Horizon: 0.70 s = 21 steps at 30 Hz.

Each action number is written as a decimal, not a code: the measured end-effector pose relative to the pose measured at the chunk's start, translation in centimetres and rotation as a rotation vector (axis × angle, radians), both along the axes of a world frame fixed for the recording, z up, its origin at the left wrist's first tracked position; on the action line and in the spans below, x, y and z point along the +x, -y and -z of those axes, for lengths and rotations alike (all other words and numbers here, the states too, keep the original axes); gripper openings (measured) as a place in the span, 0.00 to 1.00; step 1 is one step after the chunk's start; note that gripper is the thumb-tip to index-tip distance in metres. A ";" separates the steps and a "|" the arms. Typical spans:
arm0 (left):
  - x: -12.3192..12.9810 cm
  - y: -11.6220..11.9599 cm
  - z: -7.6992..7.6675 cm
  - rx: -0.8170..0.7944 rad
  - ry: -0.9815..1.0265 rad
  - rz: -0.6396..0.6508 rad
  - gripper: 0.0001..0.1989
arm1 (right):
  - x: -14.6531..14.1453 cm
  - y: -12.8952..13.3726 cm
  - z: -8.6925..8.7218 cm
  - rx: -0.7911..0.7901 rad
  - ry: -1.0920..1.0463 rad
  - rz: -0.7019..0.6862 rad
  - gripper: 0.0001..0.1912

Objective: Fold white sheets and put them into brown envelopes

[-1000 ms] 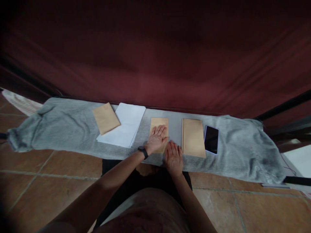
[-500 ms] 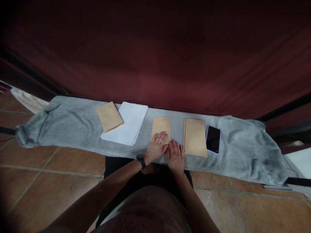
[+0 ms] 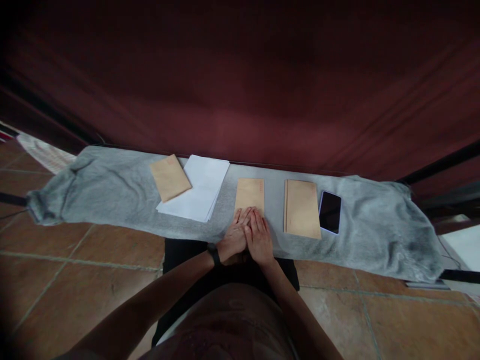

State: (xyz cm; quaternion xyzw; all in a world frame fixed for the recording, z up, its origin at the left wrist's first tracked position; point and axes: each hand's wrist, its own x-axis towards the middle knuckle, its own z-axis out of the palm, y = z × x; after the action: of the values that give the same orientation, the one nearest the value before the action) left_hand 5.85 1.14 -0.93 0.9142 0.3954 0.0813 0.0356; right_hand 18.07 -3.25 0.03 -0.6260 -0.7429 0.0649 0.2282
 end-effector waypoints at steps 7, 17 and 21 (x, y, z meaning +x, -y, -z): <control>-1.9 1.1 -0.3 0.010 -0.055 0.003 0.32 | 0.9 1.4 0.6 0.050 0.147 -0.070 0.32; -4.4 2.1 -1.5 -0.007 -0.043 0.009 0.33 | 2.7 3.2 1.7 0.047 0.163 -0.064 0.32; -5.4 2.3 -1.9 -0.030 -0.028 0.024 0.31 | 3.5 3.8 1.5 0.057 0.164 -0.030 0.32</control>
State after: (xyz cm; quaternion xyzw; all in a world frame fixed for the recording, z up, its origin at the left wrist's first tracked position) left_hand 0.42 -1.14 0.94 0.9193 0.3859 0.0623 0.0446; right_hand 21.58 -7.04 -1.48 -0.6113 -0.7699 -0.0046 0.1833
